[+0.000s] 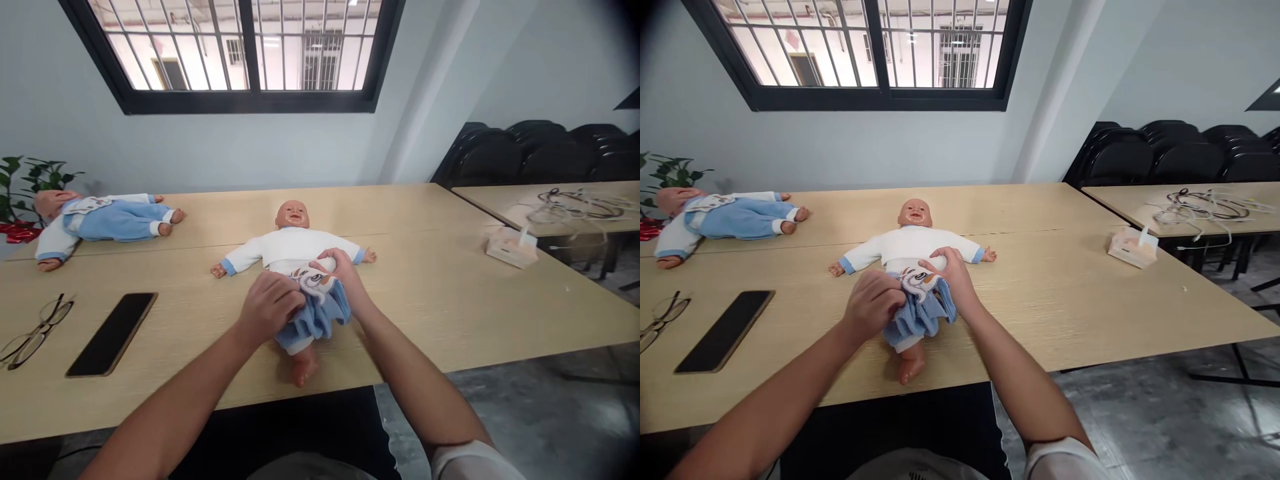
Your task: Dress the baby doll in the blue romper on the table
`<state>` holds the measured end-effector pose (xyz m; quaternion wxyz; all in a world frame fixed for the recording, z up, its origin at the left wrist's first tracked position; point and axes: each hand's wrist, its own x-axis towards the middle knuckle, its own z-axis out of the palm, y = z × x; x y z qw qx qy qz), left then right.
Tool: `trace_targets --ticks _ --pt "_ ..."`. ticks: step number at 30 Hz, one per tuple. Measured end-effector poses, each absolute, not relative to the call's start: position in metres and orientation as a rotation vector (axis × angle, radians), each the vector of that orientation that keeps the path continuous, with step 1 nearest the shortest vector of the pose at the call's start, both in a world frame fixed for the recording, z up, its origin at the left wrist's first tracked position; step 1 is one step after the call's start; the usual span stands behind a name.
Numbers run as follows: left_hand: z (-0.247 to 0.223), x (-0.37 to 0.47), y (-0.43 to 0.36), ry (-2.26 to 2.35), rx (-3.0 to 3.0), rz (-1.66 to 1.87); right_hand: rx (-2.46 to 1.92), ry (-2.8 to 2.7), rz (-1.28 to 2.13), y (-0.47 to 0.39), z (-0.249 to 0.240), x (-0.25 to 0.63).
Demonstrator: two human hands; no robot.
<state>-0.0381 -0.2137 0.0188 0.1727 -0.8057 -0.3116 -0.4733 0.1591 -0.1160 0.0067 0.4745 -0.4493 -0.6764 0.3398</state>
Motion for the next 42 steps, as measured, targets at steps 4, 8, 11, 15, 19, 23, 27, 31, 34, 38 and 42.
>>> trace_targets --ticks 4,8,11,15,19,23,27,31,34,38,42 --pt "0.023 -0.039 -0.212 -0.825 -2.411 -1.437 -0.940 -1.575 1.387 -0.131 0.022 0.169" --pt "0.026 -0.044 -0.207 -0.841 -2.404 -1.573 -0.895 -1.415 1.673 -0.140 0.033 0.174" --pt "0.026 -0.047 -0.205 -0.862 -2.418 -1.626 -0.922 -1.363 1.603 -0.138 0.033 0.171" --pt "0.023 -0.049 -0.204 -0.808 -2.451 -1.679 -0.942 -1.429 1.447 -0.133 0.030 0.167" --pt "0.021 -0.043 -0.205 -0.833 -2.419 -1.665 -1.026 -1.575 1.182 -0.130 0.026 0.166" --pt "0.018 -0.035 -0.207 -1.051 -2.425 -1.652 -1.056 -1.585 1.162 -0.128 0.025 0.167" --pt "0.018 -0.036 -0.207 -1.210 -2.492 -1.734 -1.052 -1.380 1.395 -0.126 0.025 0.167" --pt "0.023 -0.044 -0.201 -1.067 -2.611 -1.636 -1.018 -1.265 1.482 -0.126 0.025 0.166" --pt "0.024 -0.049 -0.195 -0.990 -2.658 -1.549 -1.013 -1.252 1.513 -0.127 0.025 0.166" --pt "0.024 -0.050 -0.192 -0.941 -2.713 -1.437 -1.024 -1.220 1.510 -0.128 0.023 0.162" --pt "0.029 -0.050 -0.195 -0.962 -2.715 -1.437 -0.983 -1.173 1.578 -0.130 0.021 0.156"
